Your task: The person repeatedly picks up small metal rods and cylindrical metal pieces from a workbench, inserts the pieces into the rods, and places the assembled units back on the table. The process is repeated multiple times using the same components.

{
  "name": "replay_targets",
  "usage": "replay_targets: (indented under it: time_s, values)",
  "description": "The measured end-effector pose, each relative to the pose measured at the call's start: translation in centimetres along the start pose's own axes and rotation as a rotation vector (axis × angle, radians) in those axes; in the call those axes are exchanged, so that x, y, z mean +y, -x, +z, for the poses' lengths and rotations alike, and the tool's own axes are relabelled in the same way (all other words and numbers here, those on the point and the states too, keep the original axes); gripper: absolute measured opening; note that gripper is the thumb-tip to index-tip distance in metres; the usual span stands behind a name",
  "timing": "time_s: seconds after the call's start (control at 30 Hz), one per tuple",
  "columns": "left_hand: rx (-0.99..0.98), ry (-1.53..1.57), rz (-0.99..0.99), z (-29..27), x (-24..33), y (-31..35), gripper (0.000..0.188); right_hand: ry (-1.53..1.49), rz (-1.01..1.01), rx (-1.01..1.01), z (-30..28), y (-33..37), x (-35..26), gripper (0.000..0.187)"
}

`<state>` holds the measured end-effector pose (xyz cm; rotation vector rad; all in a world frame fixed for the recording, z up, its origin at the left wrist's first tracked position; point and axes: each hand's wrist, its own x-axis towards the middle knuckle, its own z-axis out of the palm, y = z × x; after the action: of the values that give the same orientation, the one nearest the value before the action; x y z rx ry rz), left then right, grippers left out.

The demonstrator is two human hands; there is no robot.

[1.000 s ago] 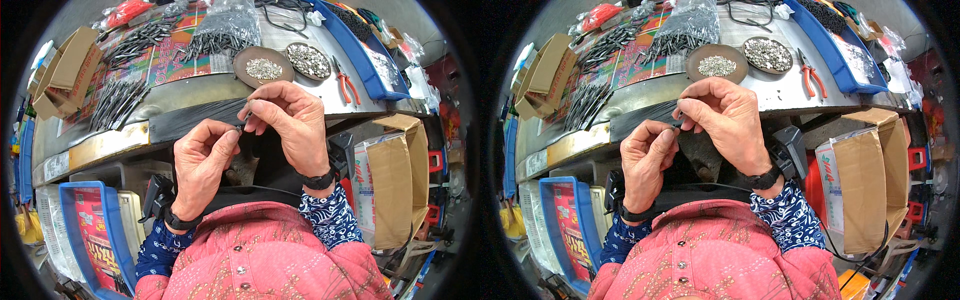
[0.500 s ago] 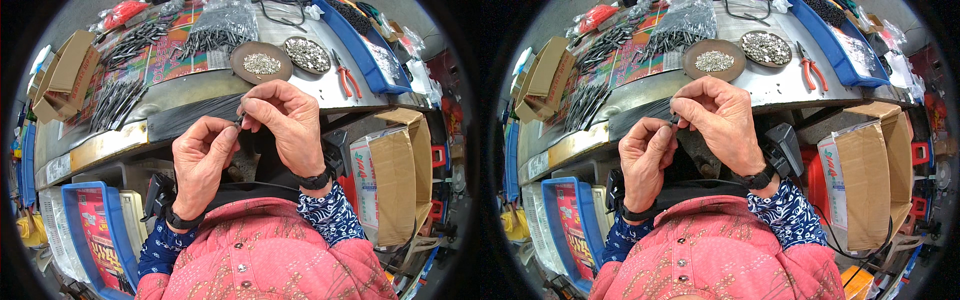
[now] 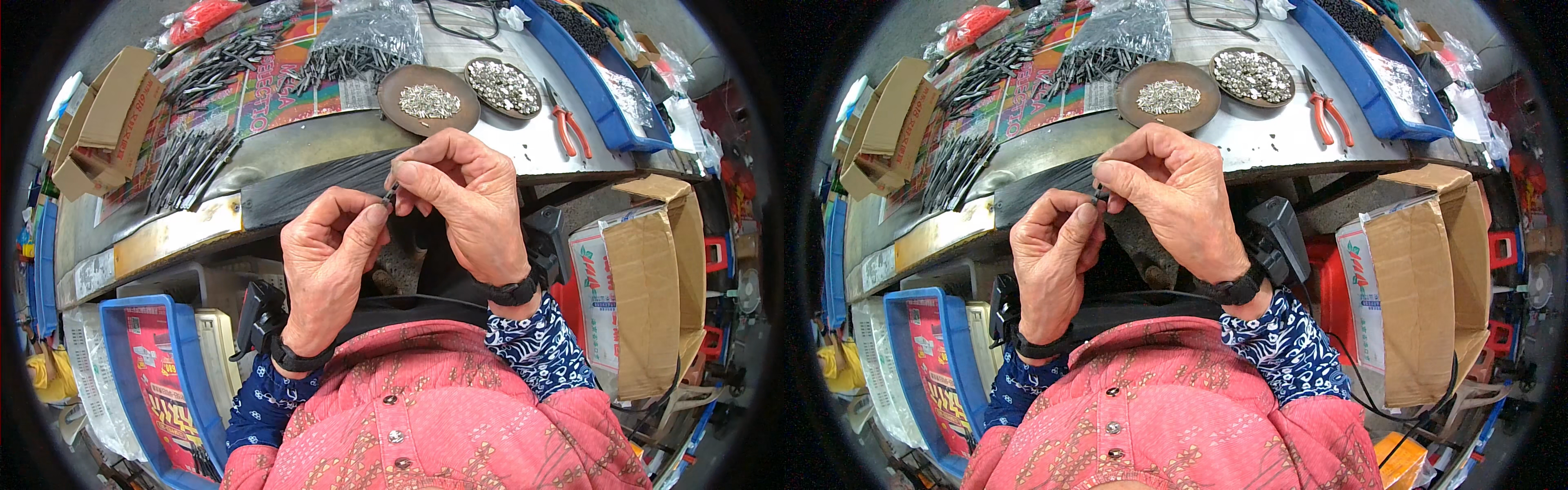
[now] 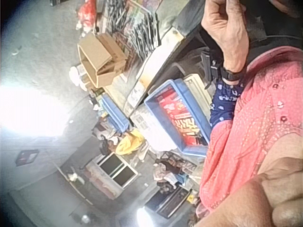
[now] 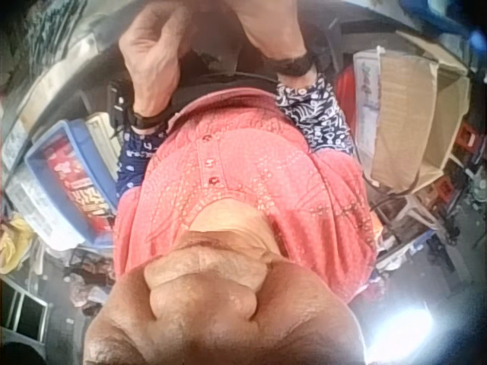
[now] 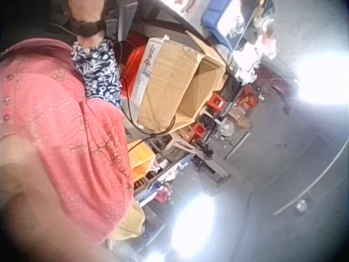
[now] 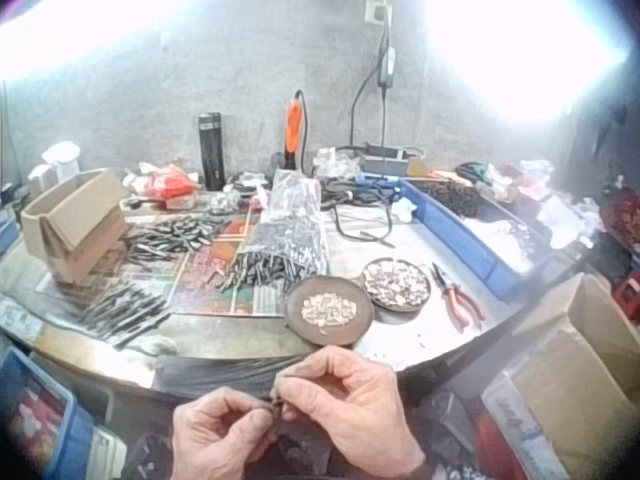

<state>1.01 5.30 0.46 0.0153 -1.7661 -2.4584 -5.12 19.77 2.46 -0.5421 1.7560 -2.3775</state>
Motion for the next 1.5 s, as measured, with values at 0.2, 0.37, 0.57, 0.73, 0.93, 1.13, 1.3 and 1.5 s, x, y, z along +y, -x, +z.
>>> replay_targets:
  time_s: [0.2, 0.37, 0.57, 0.73, 0.93, 1.13, 1.3, 1.5]
  values:
    - [-0.012, -0.015, 0.045, -0.1, -0.1, 0.1, 0.012, -0.061, -0.006, -0.021, -0.1, 0.2, 0.5, 0.004]
    - [-0.012, -0.048, 0.056, 0.1, -0.1, 0.1, 0.012, -0.055, -0.004, -0.018, 0.0, 0.4, 0.6, 0.004]
    - [-0.056, -0.029, 0.050, 0.3, 0.2, -1.2, 0.012, 0.013, -0.042, 0.014, -0.1, 0.0, 0.1, 0.008]
    - [-0.038, -0.154, 0.051, 0.4, 0.7, -1.5, 0.010, 0.235, -0.128, 0.099, -2.8, -0.1, -0.7, 0.012]
    - [-0.023, -0.159, 0.175, 0.0, 0.5, -2.7, 0.009, 1.243, -0.424, 0.514, -11.8, -1.9, -2.0, 0.014]
    - [-0.012, -0.145, 0.234, 0.0, 0.1, -4.1, 0.010, 1.802, -0.173, 0.653, -18.1, -3.1, -1.4, 0.041]
    - [-0.001, -0.110, 0.264, 0.3, -0.9, -5.1, 0.011, 1.858, -0.040, 0.665, -19.6, -4.1, 0.2, 0.051]
    - [0.006, -0.050, 0.310, 0.3, -1.9, -5.5, 0.010, 1.804, -0.132, 0.787, -18.8, -4.1, 0.0, 0.034]
